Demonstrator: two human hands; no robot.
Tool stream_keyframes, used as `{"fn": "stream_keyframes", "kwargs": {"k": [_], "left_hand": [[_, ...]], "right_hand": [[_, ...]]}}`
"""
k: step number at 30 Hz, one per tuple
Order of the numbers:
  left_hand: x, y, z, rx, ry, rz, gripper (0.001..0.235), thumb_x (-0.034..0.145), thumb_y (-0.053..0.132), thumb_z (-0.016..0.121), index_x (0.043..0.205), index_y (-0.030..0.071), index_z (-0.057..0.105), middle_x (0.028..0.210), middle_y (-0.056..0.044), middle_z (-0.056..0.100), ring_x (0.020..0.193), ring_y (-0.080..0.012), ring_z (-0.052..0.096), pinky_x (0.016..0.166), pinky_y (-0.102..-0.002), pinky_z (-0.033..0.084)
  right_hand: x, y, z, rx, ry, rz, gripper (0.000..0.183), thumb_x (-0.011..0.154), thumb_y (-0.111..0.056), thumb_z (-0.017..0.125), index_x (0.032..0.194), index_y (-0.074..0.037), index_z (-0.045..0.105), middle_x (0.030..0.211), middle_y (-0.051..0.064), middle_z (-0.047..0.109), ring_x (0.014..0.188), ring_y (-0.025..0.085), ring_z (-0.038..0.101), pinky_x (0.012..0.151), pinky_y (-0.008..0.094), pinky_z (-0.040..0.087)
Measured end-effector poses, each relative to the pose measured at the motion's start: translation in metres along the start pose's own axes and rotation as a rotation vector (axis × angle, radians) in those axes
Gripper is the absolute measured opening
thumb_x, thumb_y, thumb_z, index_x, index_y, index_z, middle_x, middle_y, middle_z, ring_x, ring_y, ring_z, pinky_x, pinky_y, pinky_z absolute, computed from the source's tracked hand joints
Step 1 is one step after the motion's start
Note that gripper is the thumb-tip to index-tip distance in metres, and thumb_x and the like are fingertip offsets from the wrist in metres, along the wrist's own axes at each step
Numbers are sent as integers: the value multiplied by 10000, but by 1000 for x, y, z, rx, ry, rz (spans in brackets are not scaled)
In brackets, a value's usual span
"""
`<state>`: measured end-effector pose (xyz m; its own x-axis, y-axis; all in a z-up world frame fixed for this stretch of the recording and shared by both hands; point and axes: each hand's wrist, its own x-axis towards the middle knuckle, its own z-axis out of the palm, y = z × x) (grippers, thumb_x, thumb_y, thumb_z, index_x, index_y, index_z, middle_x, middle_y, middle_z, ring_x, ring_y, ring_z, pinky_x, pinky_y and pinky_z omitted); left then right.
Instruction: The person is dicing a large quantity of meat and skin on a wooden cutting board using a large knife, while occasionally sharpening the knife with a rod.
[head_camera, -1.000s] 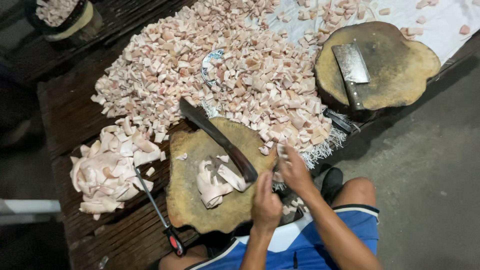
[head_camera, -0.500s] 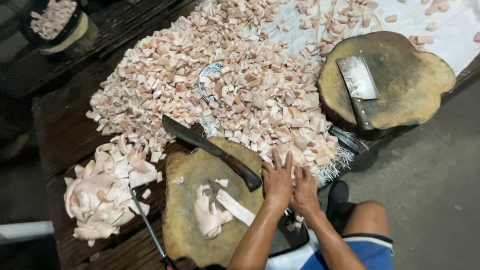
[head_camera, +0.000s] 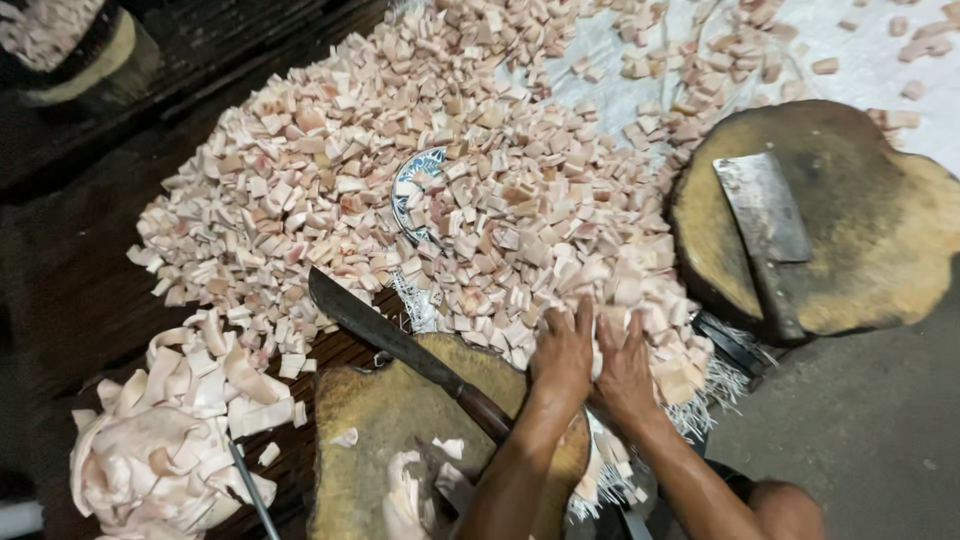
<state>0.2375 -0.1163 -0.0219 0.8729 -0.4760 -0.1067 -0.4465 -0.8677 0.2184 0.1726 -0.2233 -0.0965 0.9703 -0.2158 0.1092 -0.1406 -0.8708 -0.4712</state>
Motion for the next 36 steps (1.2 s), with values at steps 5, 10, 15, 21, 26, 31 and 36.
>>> {"fn": "stream_keyframes", "kwargs": {"k": [5, 10, 15, 21, 26, 31, 36], "left_hand": [[55, -31, -30, -102, -189, 14, 920, 845, 14, 720, 1611, 66, 213, 1316, -413, 477, 1056, -473, 685, 801, -421, 601], [118, -45, -100, -229, 52, -76, 1017, 857, -102, 645, 1641, 77, 23, 1497, -464, 266, 966, -435, 698, 661, -343, 648], [82, -46, -131, -217, -91, -193, 1108, 830, 51, 768, 1628, 83, 0, 1579, -423, 214, 987, -408, 699, 782, -387, 606], [1, -24, -87, -54, -415, -66, 1219, 734, 376, 913, 1588, 76, 96, 1424, -380, 400, 1226, -528, 542, 1054, -580, 430], [4, -13, -44, -73, -620, -115, 1326, 701, 359, 915, 1615, 114, -14, 1540, -382, 228, 1233, -539, 559, 1032, -535, 487], [25, -7, -8, -66, -472, -131, 1198, 833, 236, 821, 1644, 92, -48, 1545, -433, 156, 1078, -572, 647, 880, -488, 595], [34, -25, 7, -333, -243, -123, 1012, 846, 84, 778, 1617, 148, 125, 1445, -361, 302, 1031, -547, 665, 865, -536, 581]], "right_hand": [[82, -21, -18, 88, 16, 5, 1024, 622, -160, 850, 1524, -95, 369, 1659, 387, -49, 1355, 539, 479, 1114, 538, 476], [182, -52, -68, 79, -150, 64, 1198, 673, -181, 868, 1629, -117, 149, 1630, 372, -35, 1193, 566, 566, 792, 564, 585], [179, -48, -106, 177, -132, 8, 957, 820, -206, 772, 1622, -87, 264, 1550, 369, 308, 1070, 456, 700, 1098, 531, 486], [1, 0, -95, 460, -122, 185, 813, 867, -262, 688, 1568, -80, 316, 1507, 292, 404, 1318, 432, 525, 960, 435, 555], [-60, 4, -41, -201, -298, 67, 1079, 731, -440, 777, 1606, -134, 225, 1594, 356, 194, 1443, 533, 197, 1146, 645, 167], [-15, 17, 0, -228, -170, 26, 973, 766, -582, 771, 1546, -231, 308, 1512, 333, 233, 1395, 534, 233, 1061, 749, 163], [40, 39, 44, -42, 256, -299, 889, 709, -398, 840, 1494, -273, 441, 1450, 276, 369, 1294, 495, 401, 1015, 644, 353]]}}
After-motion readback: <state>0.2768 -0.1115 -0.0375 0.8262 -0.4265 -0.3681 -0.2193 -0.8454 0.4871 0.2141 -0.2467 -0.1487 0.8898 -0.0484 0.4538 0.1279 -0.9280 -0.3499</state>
